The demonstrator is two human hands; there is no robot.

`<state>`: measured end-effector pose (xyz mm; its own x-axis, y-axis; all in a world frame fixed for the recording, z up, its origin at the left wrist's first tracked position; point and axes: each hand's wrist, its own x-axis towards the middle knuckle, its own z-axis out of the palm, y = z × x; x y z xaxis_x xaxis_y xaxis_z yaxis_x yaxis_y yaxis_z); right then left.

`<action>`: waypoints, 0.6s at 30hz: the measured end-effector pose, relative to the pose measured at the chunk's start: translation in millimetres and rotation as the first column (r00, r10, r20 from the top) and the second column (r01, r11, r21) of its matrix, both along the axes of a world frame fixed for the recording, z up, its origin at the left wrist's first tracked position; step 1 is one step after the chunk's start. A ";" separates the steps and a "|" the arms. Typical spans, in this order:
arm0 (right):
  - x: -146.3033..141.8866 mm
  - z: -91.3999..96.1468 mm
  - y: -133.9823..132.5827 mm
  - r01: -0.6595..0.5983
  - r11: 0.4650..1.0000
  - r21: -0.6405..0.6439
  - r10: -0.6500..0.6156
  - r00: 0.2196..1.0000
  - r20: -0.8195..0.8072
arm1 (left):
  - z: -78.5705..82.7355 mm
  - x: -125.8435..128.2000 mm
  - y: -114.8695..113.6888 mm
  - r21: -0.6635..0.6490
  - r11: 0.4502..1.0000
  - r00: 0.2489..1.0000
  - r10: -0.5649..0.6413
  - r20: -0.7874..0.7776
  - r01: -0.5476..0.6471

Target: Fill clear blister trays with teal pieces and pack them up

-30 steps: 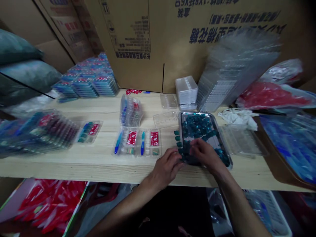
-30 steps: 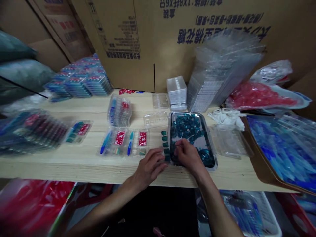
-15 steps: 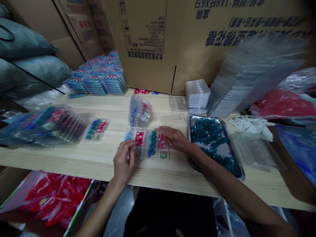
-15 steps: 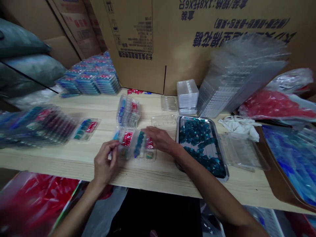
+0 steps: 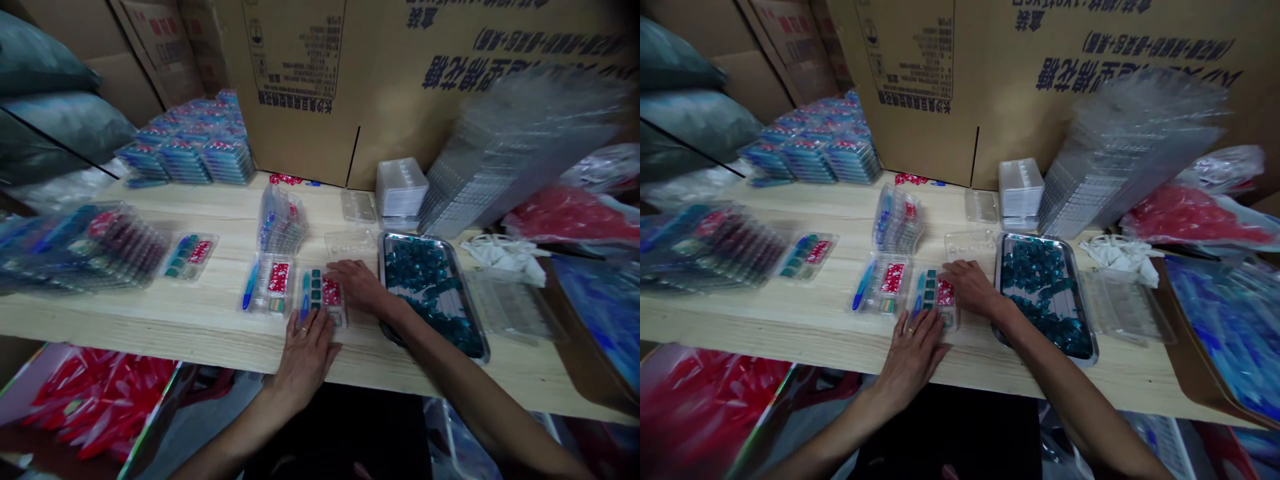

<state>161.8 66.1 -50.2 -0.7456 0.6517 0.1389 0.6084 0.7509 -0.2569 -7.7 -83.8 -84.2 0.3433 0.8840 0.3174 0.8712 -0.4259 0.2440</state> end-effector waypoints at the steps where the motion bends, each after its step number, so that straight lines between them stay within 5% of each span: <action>1: 1.7 3.2 -3.6 0.026 0.999 -0.018 -0.026 0.999 0.026 | 3.9 2.2 -0.6 -0.016 1.000 0.999 0.020 0.033 -0.019; 4: 11.8 10.1 -17.1 0.097 0.992 -0.079 -0.093 0.994 0.052 | 15.2 12.7 3.7 -0.065 0.985 0.978 0.169 0.124 -0.162; 8: 33.7 7.4 -39.4 0.178 0.981 -0.077 -0.187 0.974 -0.131 | 20.7 33.4 18.0 -0.199 0.933 0.940 0.325 0.101 -0.301; 14: 66.0 -18.7 -56.0 0.258 0.966 -0.021 -0.246 0.891 -0.382 | 26.9 45.0 15.3 -0.397 0.891 0.961 0.269 0.069 -0.221; 18: 85.3 -22.7 -59.8 0.329 0.944 0.007 -0.292 0.848 -0.443 | 64.1 15.8 -2.1 -0.295 0.928 0.950 0.279 0.140 -0.229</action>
<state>247.1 6.3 -72.9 -0.3600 0.8121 0.4593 0.6560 0.5704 -0.4943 8.1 -85.8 -20.0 0.0560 0.9946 0.0871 0.8737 -0.0911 0.4779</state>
